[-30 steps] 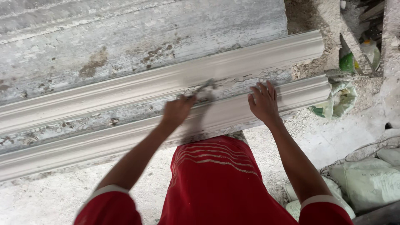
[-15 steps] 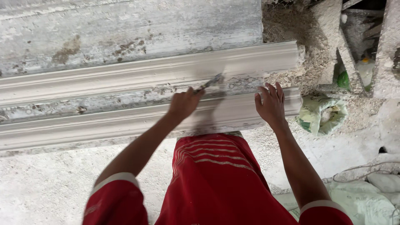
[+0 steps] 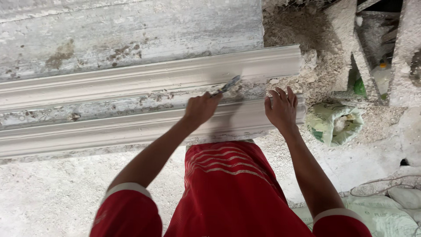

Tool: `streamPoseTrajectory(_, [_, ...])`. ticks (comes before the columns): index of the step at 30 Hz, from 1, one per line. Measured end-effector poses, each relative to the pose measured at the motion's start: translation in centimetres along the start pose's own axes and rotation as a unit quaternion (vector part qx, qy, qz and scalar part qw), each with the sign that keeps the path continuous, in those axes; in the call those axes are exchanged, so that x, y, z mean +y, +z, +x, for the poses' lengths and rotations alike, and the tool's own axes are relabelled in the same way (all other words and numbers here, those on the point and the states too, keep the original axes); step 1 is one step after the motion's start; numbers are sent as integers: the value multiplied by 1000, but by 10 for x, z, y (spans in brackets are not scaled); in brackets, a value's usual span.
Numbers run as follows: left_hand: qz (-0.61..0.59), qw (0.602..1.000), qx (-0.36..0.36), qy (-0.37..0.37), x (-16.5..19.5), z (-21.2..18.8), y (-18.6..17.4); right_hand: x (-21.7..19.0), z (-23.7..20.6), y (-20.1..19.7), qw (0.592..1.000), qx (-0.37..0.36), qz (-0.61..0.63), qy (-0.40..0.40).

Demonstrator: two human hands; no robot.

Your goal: The person uses a small putty knife to scrape dried plaster residue off decorative plaster cornice mouldings laid on a work table, working along the grooves of each piece. They reposition the mouldings and move between pieces, occasionally dipping the blade to clear accumulated plaster.

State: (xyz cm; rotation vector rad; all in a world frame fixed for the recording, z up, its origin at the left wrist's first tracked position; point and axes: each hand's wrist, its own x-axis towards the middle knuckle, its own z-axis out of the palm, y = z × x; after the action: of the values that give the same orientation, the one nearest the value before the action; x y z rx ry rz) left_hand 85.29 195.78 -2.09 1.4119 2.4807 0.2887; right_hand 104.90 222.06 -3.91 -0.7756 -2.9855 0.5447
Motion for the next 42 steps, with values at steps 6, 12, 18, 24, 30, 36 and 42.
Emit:
streamPoseTrajectory(6, [35,999,-22,-10,-27,-25,-31,12,-4,-11,1000,1,12,24])
streamPoseTrajectory(12, [-58,997,-40,-16,68,53,7,18,3,-11,999,-6,21,33])
streamPoseTrajectory(18, [-53,998,-40,10,109,76,1,37,-2,-25,999,5,28,40])
streamPoseTrajectory(24, [-68,993,-93,-13,106,76,-1,57,-5,-40,995,20,54,78])
streamPoseTrajectory(30, [-100,991,-85,-16,162,115,20,67,4,-44,995,22,52,78])
streamPoseTrajectory(36, [-131,981,-138,19,210,156,11,84,6,-46,992,29,35,115])
streamPoseTrajectory(42, [10,991,75,114,151,238,-49,102,-3,-54,987,39,49,148])
